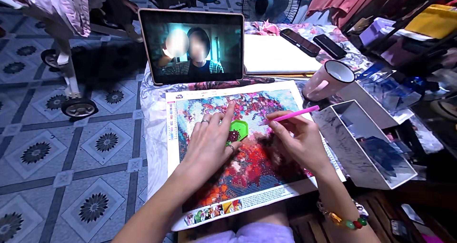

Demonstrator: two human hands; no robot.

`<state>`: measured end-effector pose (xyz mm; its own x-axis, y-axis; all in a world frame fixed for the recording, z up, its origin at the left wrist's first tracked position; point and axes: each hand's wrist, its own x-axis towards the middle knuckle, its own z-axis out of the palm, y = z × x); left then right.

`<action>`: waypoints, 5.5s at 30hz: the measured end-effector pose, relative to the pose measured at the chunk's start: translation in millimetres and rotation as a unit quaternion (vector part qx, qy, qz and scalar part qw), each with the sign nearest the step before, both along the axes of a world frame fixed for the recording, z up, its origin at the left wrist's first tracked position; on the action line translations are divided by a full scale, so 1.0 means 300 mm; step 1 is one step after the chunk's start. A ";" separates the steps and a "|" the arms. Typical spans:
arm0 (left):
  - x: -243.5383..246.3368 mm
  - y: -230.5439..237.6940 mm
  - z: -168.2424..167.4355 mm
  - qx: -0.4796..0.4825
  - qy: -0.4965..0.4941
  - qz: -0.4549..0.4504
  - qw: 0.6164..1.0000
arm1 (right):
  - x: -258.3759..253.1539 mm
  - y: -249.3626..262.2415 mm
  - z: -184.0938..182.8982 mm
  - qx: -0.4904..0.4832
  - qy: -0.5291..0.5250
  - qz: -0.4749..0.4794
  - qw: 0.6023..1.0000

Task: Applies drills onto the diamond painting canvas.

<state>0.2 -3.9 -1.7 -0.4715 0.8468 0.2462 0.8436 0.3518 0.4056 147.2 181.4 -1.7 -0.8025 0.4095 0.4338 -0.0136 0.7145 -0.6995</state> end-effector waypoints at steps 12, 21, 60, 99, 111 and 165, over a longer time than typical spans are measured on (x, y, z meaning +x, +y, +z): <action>0.004 0.002 0.000 0.003 0.006 0.000 1.000 | 0.007 -0.011 0.004 0.020 -0.005 -0.022 1.000; 0.006 0.001 -0.001 0.003 0.012 0.005 1.000 | 0.007 -0.019 0.006 0.019 0.008 -0.031 0.999; 0.003 0.003 -0.009 0.009 0.024 0.008 1.000 | 0.007 -0.021 0.006 -0.015 0.044 -0.015 0.999; 0.003 0.005 -0.010 0.003 0.028 0.011 1.000 | 0.006 -0.023 0.008 -0.003 0.039 -0.035 0.999; 0.001 0.004 -0.012 0.021 0.025 0.009 0.999 | 0.007 -0.024 0.015 0.003 0.030 -0.036 0.999; 0.015 -0.002 0.002 0.042 0.004 0.054 0.998 | -0.024 -0.010 -0.016 0.013 0.000 -0.035 0.999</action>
<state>4.6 -4.5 -1.2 -0.5571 0.7669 0.3187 0.8056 0.4060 0.4314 140.0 178.5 -6.6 -0.7724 0.4535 0.4448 0.0371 0.7312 -0.6811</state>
